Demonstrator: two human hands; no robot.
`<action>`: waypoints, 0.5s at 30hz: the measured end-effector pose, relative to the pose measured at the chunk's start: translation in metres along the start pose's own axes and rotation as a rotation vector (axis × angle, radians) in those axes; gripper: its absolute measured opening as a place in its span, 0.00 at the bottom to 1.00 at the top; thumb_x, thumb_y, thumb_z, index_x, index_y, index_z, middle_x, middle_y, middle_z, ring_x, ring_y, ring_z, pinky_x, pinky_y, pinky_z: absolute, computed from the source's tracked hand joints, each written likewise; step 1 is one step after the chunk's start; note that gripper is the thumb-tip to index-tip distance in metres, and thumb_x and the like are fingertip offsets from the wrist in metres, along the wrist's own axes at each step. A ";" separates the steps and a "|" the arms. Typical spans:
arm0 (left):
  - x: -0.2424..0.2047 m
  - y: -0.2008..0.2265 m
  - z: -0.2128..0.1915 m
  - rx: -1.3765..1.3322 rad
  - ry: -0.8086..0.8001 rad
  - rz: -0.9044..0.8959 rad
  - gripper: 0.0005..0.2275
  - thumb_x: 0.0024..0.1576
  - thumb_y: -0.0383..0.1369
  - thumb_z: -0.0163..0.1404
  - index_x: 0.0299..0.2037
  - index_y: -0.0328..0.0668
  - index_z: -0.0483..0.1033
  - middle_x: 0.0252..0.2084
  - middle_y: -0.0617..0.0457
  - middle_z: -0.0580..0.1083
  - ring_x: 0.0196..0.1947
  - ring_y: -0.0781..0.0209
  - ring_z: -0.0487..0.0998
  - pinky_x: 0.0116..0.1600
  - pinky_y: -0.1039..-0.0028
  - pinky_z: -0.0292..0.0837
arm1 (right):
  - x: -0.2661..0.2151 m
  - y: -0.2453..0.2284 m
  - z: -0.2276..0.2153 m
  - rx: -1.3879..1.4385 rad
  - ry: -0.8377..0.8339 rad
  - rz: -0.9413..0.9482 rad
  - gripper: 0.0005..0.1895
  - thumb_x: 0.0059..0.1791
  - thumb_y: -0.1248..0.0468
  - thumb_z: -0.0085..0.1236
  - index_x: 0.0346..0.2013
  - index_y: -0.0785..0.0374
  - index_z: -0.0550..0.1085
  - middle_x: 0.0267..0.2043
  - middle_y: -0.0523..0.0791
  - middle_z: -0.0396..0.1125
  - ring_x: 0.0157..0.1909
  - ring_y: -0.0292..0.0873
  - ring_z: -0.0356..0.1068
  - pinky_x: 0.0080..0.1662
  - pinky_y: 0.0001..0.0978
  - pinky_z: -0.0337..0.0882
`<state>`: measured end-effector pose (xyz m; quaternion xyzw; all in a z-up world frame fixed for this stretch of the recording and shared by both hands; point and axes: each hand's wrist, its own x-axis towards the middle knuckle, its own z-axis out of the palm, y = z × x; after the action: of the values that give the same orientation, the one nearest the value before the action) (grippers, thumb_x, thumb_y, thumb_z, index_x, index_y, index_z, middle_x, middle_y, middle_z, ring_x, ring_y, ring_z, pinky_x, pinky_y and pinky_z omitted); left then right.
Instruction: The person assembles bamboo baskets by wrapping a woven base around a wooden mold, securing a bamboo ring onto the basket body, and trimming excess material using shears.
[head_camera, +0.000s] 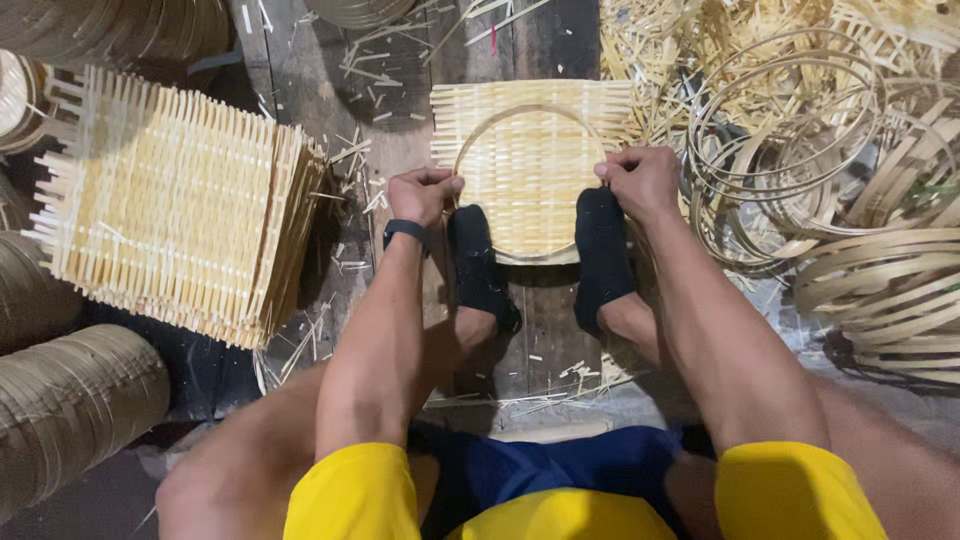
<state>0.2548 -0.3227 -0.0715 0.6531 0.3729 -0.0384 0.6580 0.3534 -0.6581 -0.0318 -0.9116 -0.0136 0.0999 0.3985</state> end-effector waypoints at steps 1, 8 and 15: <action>-0.001 0.002 -0.001 0.006 -0.011 -0.001 0.08 0.48 0.24 0.66 0.36 0.29 0.84 0.28 0.48 0.81 0.23 0.65 0.79 0.29 0.75 0.78 | 0.000 -0.003 -0.001 -0.008 0.001 -0.007 0.09 0.41 0.61 0.73 0.33 0.62 0.84 0.29 0.47 0.77 0.30 0.41 0.77 0.37 0.31 0.75; -0.028 0.077 0.002 0.645 -0.019 0.013 0.08 0.46 0.28 0.66 0.35 0.35 0.84 0.31 0.45 0.81 0.29 0.58 0.82 0.39 0.68 0.80 | -0.042 -0.093 -0.005 -0.281 -0.162 -0.049 0.32 0.44 0.57 0.70 0.60 0.64 0.71 0.60 0.57 0.65 0.64 0.53 0.62 0.66 0.45 0.61; 0.012 0.094 0.075 0.753 -0.121 1.029 0.14 0.58 0.42 0.58 0.50 0.50 0.85 0.62 0.49 0.73 0.61 0.40 0.66 0.64 0.50 0.60 | -0.084 -0.122 0.064 -0.736 -0.459 -0.649 0.54 0.43 0.38 0.62 0.69 0.72 0.54 0.74 0.66 0.42 0.77 0.66 0.31 0.70 0.70 0.35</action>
<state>0.3473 -0.3704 -0.0102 0.9317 -0.0650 0.1171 0.3376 0.2655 -0.5369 0.0290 -0.8946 -0.4153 0.1572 0.0502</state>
